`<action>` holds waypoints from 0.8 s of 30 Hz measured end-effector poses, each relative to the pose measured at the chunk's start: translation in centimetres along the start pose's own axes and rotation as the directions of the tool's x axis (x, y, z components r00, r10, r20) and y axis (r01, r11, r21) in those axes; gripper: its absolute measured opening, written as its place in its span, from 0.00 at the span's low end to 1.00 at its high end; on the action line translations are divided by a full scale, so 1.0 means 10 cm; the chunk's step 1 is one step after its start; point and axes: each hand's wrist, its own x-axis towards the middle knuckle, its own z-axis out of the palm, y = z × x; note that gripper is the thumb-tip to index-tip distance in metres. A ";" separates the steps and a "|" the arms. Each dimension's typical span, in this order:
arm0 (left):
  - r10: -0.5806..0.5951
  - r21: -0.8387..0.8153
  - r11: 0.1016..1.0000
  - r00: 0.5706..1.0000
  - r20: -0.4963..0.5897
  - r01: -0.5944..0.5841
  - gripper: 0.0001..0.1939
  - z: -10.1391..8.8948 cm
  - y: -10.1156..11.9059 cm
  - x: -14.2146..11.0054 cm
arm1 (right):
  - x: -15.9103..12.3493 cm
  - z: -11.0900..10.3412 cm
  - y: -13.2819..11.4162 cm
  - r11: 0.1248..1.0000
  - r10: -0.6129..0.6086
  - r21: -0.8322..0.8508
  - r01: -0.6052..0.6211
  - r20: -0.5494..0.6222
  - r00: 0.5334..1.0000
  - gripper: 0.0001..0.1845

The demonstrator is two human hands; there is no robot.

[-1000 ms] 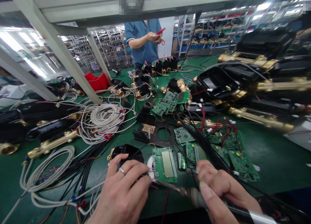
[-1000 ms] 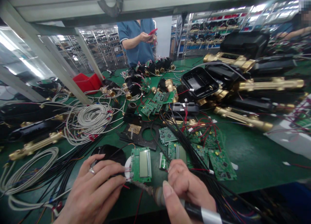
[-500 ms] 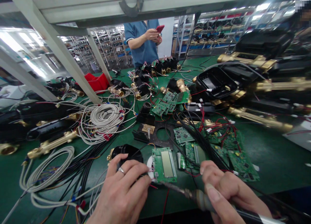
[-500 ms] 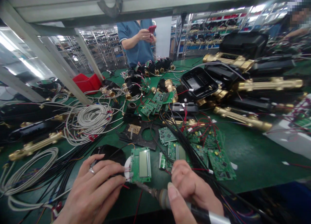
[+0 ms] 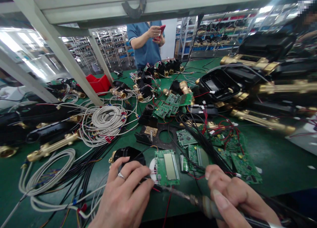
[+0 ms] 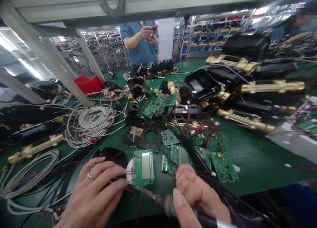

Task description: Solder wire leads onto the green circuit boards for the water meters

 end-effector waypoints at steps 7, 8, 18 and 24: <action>0.056 0.031 0.998 0.998 -0.025 -0.055 0.14 0.00 -0.01 -0.08 | -0.06 -0.01 -0.03 1.000 0.027 0.011 -0.027 -0.020 0.999 0.20; 0.049 0.024 0.999 0.998 -0.032 -0.049 0.13 0.01 -0.01 -0.09 | -0.07 0.00 -0.03 1.000 0.019 0.014 -0.018 -0.025 1.000 0.21; -0.006 0.026 1.000 1.000 -0.023 0.007 0.13 0.04 0.04 -0.05 | -0.11 0.03 -0.01 0.999 0.033 0.041 -0.032 -0.033 0.999 0.20; -0.013 0.013 1.000 1.000 -0.005 0.013 0.11 0.06 0.03 -0.05 | -0.11 0.04 0.03 0.999 0.031 0.038 -0.030 -0.032 0.999 0.20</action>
